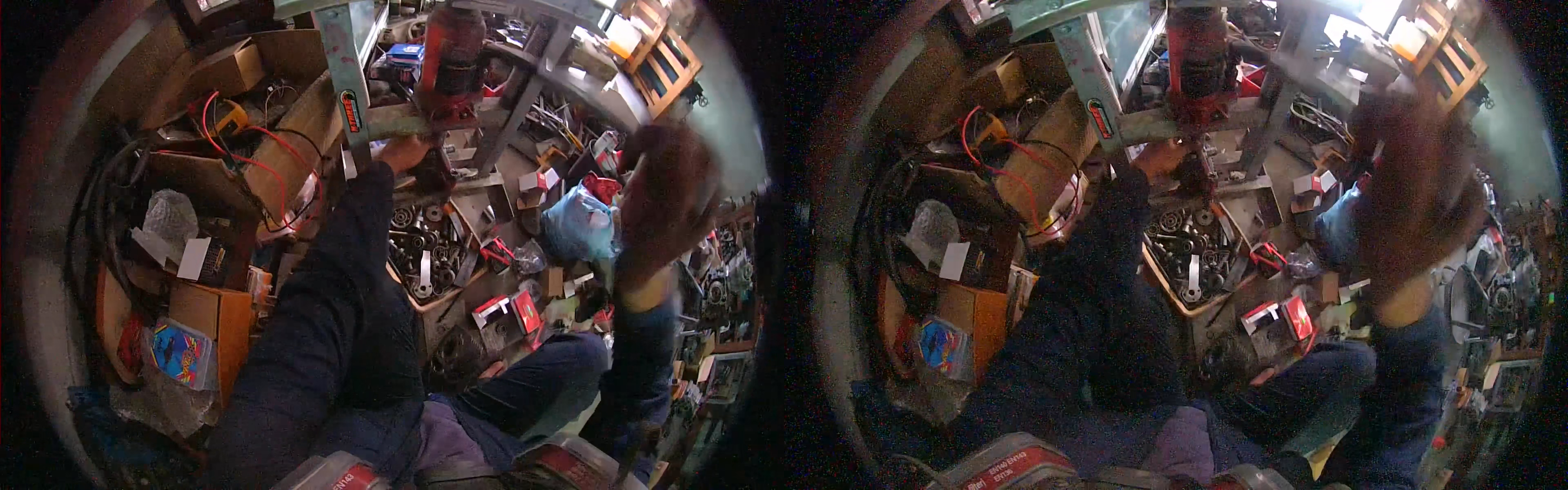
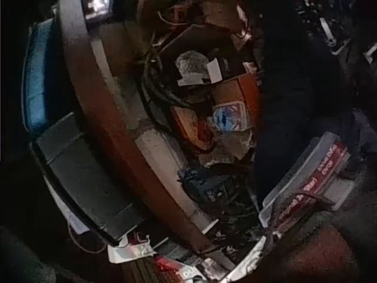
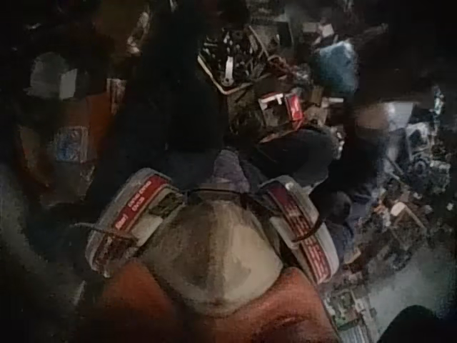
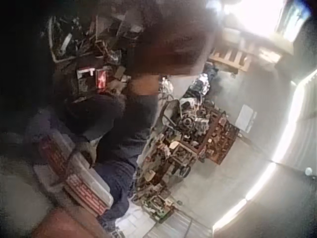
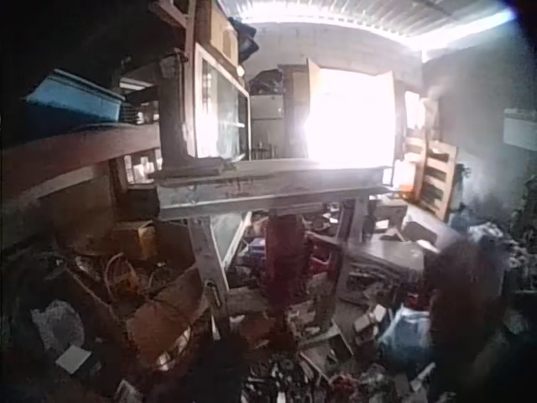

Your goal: The person uses a hydraulic press to disassemble an engine component, removes a bearing by hand, and places the parts into a storage bin.

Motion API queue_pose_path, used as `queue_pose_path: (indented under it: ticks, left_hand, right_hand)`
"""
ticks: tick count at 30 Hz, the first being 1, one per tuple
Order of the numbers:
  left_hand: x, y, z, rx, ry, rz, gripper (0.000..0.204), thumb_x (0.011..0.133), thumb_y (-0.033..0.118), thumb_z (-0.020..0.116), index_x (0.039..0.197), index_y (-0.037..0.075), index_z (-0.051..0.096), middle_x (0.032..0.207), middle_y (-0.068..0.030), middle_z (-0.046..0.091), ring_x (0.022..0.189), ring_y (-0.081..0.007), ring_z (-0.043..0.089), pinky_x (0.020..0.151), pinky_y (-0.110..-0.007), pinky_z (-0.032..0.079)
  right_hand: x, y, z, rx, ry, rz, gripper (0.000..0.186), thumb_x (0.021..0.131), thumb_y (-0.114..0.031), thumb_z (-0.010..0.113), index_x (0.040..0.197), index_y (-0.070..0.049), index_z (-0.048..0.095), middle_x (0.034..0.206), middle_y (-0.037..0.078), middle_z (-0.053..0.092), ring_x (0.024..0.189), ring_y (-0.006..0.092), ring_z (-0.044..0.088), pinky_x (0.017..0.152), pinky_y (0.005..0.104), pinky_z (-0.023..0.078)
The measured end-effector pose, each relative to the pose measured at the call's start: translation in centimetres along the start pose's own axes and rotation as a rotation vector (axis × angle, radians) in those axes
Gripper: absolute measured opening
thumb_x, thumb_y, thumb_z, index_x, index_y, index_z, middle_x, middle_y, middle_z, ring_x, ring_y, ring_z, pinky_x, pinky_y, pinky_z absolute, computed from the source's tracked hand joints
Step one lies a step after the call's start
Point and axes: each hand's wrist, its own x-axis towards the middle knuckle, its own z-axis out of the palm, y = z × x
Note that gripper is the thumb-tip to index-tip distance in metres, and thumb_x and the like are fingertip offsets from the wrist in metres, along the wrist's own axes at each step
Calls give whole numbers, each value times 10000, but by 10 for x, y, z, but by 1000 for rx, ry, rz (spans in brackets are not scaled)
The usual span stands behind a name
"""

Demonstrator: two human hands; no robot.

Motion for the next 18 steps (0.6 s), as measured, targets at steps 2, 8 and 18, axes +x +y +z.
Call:
queue_pose_path:
  ticks: [2,8,18]
  left_hand:
    - [8,10,-10,-586,209,-292,350,1003,294,377,1249,77,499,1060,-212,577,994,-390,566,822,-487,473]
    - [41,44,-14,-251,105,-73,375,952,314,481,1295,170,524,1141,-217,573,995,-398,571,819,-502,462]
    - [15,18,-10,-513,151,-173,546,935,464,487,1305,63,462,1190,-240,543,1057,-423,525,920,-523,408]
  right_hand:
    - [46,21,-23,-275,125,0,233,799,-113,648,1026,-81,610,930,114,637,761,279,622,627,331,499]
    - [-139,-61,39,359,25,96,129,717,-118,698,825,-109,628,757,91,578,805,242,610,739,332,485]
    - [-73,-24,12,149,-23,112,161,794,-116,615,953,-119,645,870,68,630,820,215,620,742,284,493]
